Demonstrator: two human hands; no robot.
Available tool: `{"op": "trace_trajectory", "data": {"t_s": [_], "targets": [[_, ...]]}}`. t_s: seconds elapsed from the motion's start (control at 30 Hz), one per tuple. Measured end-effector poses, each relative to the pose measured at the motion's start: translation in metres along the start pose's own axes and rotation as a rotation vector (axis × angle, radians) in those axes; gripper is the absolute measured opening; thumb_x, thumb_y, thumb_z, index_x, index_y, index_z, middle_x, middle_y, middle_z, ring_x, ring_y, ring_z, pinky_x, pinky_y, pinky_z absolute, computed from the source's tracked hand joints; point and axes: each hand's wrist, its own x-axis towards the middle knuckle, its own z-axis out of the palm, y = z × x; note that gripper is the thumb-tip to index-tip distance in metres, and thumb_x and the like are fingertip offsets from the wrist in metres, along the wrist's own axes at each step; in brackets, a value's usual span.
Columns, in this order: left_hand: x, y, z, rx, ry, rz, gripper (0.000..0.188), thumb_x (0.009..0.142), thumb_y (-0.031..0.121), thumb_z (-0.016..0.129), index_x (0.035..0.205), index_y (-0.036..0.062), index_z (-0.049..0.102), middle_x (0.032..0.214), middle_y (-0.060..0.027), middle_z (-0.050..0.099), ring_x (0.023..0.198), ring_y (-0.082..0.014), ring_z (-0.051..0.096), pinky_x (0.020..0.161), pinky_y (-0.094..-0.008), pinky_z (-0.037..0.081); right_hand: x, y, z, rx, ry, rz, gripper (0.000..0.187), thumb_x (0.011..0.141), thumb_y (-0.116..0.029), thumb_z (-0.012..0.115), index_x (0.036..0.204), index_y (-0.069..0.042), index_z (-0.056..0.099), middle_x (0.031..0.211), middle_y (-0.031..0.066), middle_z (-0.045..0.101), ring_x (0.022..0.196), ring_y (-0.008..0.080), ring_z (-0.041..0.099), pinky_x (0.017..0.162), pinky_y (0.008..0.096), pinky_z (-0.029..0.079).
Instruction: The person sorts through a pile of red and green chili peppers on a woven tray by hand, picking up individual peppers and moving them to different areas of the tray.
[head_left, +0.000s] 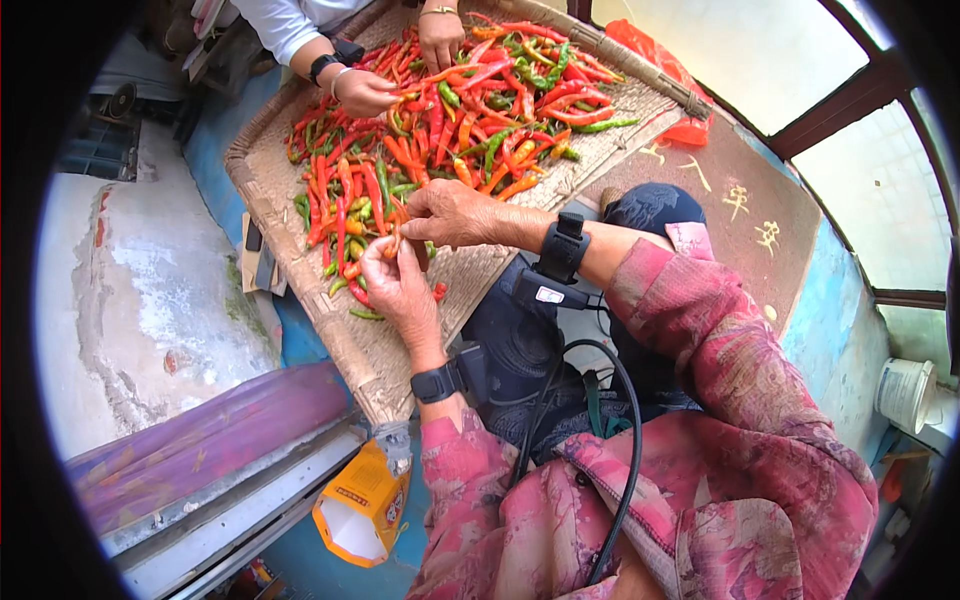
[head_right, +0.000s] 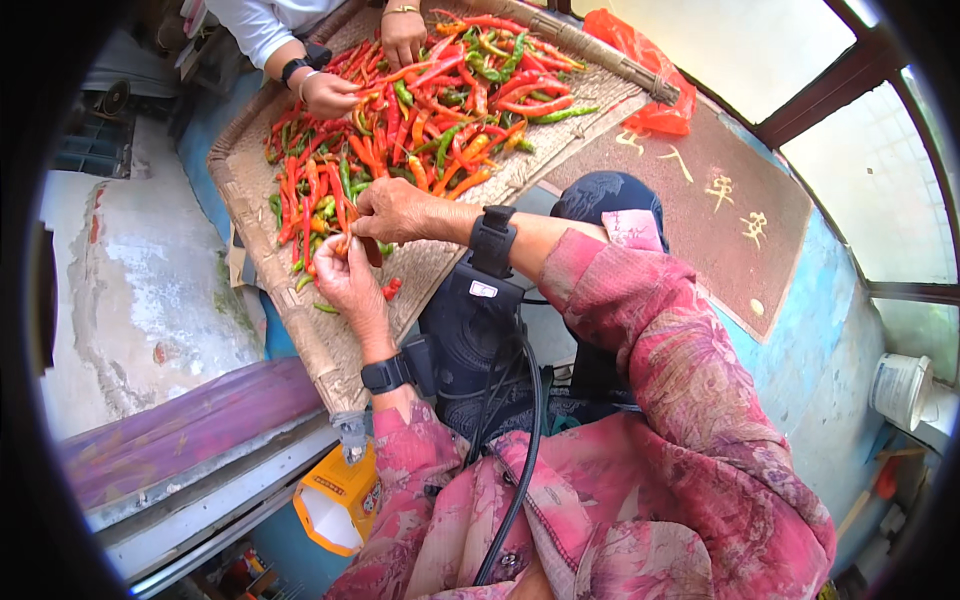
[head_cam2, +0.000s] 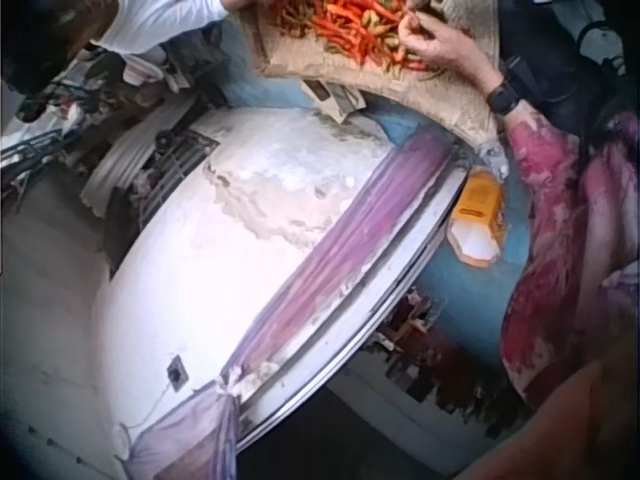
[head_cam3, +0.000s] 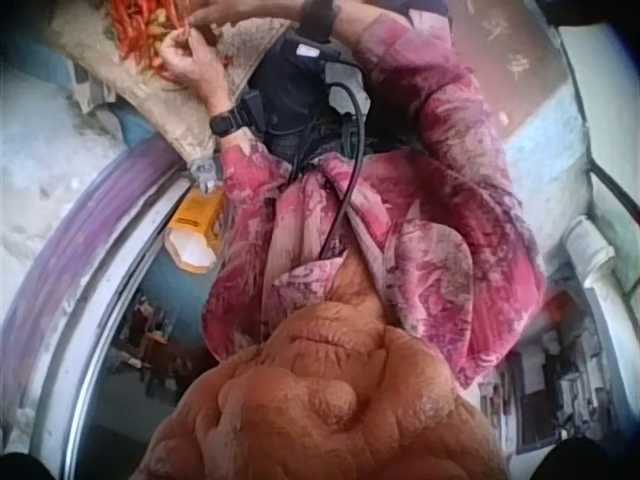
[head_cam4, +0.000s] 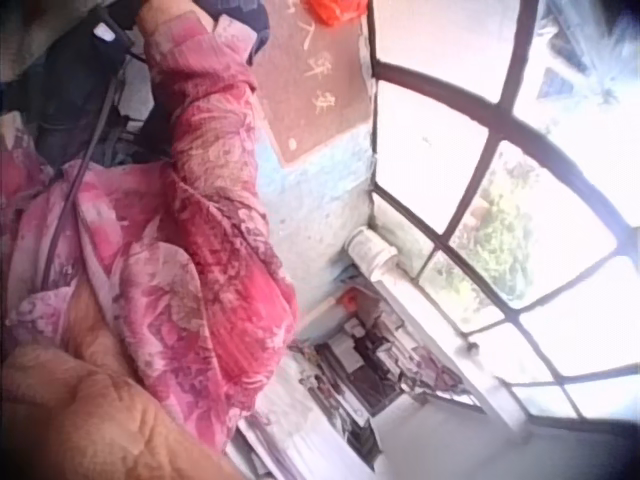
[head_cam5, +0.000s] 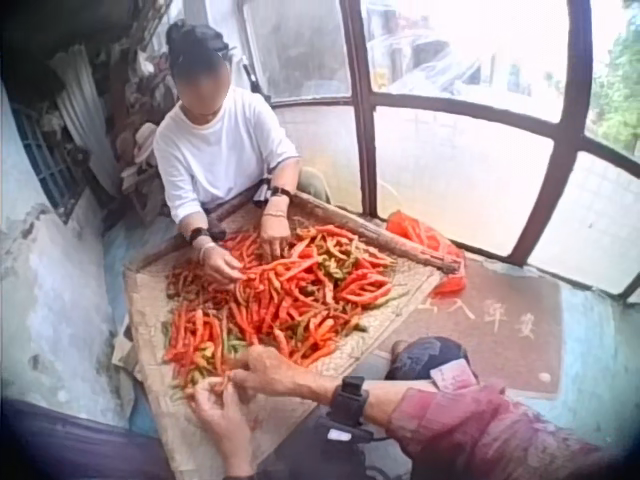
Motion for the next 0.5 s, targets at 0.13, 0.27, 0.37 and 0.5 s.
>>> {"op": "trace_trajectory", "data": {"t_s": [0.13, 0.27, 0.37, 0.5], "targets": [[-0.004, -0.009, -0.008, -0.086, 0.102, -0.025, 0.011, 0.091, 0.011, 0.051, 0.093, 0.0009, 0.047, 0.084, -0.0054, 0.052, 0.075, -0.0128, 0.055, 0.071, -0.0257, 0.047, 0.009, -0.005, -0.018, 0.181, 0.151, 0.069, 0.027, 0.082, -0.022, 0.052, 0.072, 0.002, 0.061, 0.065, 0.0036, 0.064, 0.059, 0.011, 0.057, 0.051, 0.0301, 0.048], [-0.006, -0.005, -0.007, -0.047, 0.133, -0.077, 0.012, 0.093, 0.012, 0.048, 0.093, 0.0007, 0.047, 0.086, -0.0067, 0.052, 0.077, -0.0141, 0.056, 0.073, -0.0266, 0.048, 0.019, -0.002, -0.056, 0.754, 0.53, 0.058, 0.027, 0.087, -0.026, 0.054, 0.077, -0.003, 0.062, 0.067, 0.0048, 0.061, 0.058, 0.0097, 0.055, 0.051, 0.0225, 0.047], [-0.005, -0.012, -0.01, 0.019, 0.109, -0.062, 0.015, 0.094, 0.016, 0.045, 0.097, 0.0014, 0.045, 0.091, -0.0089, 0.052, 0.08, -0.0167, 0.059, 0.076, -0.0301, 0.05, 0.016, 0.0, -0.057, 1.062, 0.598, 0.049, 0.025, 0.087, -0.027, 0.055, 0.078, -0.004, 0.063, 0.068, 0.0053, 0.061, 0.056, 0.01, 0.055, 0.049, 0.0228, 0.046], [-0.002, -0.016, -0.003, -0.02, 0.024, 0.001, 0.013, 0.094, 0.011, 0.043, 0.102, 0.0012, 0.041, 0.091, -0.0112, 0.053, 0.08, -0.0179, 0.059, 0.075, -0.0311, 0.051, 0.008, 0.021, -0.017, -0.103, 0.273, -0.302, 0.025, 0.082, -0.023, 0.061, 0.093, -0.001, 0.063, 0.079, 0.0103, 0.065, 0.071, 0.0218, 0.062, 0.063, 0.0359, 0.049]]}}
